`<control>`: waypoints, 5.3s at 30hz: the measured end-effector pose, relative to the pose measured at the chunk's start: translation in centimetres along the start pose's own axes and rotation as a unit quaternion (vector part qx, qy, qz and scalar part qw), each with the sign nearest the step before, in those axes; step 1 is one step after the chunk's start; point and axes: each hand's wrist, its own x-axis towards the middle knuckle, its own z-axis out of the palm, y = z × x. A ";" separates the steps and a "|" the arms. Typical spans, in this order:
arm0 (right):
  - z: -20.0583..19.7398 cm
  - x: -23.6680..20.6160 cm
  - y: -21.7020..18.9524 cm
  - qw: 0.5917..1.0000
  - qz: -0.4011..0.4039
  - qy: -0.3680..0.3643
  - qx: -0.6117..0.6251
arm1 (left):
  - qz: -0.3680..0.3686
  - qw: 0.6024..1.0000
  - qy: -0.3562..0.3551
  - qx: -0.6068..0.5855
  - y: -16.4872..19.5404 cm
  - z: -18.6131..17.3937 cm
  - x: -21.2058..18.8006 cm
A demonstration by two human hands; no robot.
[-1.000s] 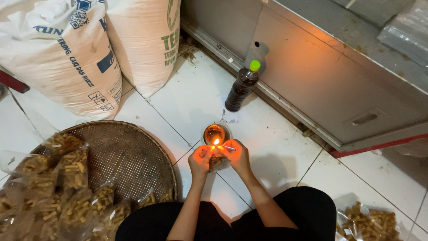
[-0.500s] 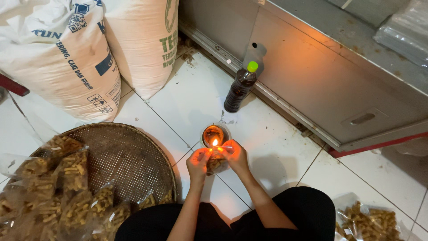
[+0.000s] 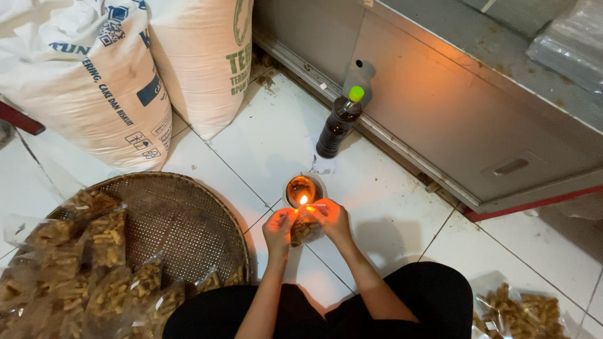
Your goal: The person sits on the floor and seals open plastic bags of dried snack pieces by passing the bag opening over a lit candle flame to melt it closed, then sets the sealed bag aside and picks up the next open bag, repeating this across several bags.
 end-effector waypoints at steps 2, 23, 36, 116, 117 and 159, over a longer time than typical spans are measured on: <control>0.0 0.0 0.0 1.000 -0.003 -0.010 0.025 | 0.004 1.000 -0.003 -0.004 0.1 0.0 0.0; 0.4 0.1 -0.1 0.999 -0.022 -0.024 0.025 | 0.016 0.999 0.040 -0.033 0.2 -0.3 -0.4; 1.1 -0.1 -1.0 0.999 -0.033 -0.008 -0.003 | 0.046 0.997 0.056 -0.025 0.4 -0.3 -0.3; -2.9 -0.2 -0.4 0.972 -0.091 -0.201 -0.076 | 0.036 0.995 -0.043 0.084 -0.3 0.0 -2.4; -2.9 -0.1 0.1 0.975 -0.084 -0.189 -0.083 | 0.039 0.994 -0.046 0.091 -0.3 0.0 -2.3; -1.1 0.3 1.3 0.990 -0.052 -0.011 0.129 | 0.040 0.992 -0.011 0.117 -0.8 0.3 0.2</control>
